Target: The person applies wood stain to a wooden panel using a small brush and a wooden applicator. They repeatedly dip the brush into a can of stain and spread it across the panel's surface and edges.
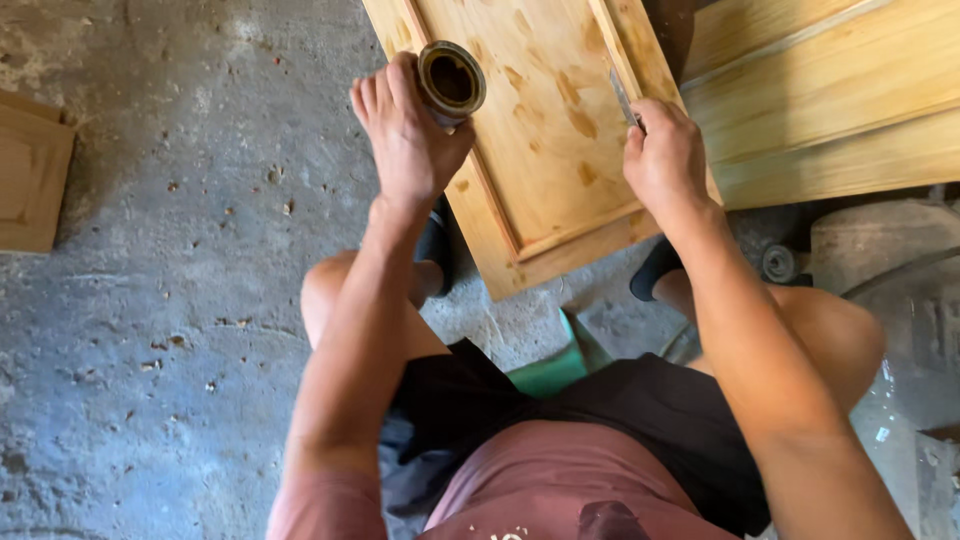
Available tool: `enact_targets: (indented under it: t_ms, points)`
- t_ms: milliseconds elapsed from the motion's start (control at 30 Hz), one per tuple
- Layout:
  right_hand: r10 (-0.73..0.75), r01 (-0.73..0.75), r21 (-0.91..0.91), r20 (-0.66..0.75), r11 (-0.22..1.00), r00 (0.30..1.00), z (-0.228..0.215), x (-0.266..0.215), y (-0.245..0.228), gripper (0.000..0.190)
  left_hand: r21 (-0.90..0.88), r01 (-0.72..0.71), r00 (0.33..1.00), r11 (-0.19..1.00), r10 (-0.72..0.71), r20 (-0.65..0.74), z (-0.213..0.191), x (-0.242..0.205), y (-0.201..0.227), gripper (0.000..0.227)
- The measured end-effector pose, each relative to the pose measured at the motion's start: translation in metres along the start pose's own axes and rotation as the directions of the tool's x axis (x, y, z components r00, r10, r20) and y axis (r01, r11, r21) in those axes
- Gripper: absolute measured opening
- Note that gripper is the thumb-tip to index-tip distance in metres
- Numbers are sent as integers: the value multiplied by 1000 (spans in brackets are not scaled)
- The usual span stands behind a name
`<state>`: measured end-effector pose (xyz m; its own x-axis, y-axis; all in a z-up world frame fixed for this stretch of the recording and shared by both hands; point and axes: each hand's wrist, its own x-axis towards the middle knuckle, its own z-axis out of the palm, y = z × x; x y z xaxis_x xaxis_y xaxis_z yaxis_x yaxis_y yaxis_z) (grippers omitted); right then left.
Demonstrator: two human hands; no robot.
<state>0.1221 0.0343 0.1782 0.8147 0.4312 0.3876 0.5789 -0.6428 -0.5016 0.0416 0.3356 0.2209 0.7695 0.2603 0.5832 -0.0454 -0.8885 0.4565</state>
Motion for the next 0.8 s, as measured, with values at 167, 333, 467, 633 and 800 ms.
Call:
enact_targets:
  t_ms: [167,333,467,633,800]
  points:
    - [87,-86,-55,11,995,996,58,25,10,23,-23,61,998,998,-61,14,41,8,-18,67]
    - [148,-140,-149,38,979,988,90,43,15,33,12,111,993,994,-111,27,55,18,-20,64]
    - [134,-140,-166,-47,976,990,103,58,15,36,-10,158,984,987,-156,90,56,19,-19,66]
    - [171,-159,-162,67,974,983,105,53,8,35,-12,146,982,989,-143,121,56,11,-21,70]
    - [309,-291,-182,83,939,947,94,64,30,32,9,152,984,988,-152,93,52,11,-24,71]
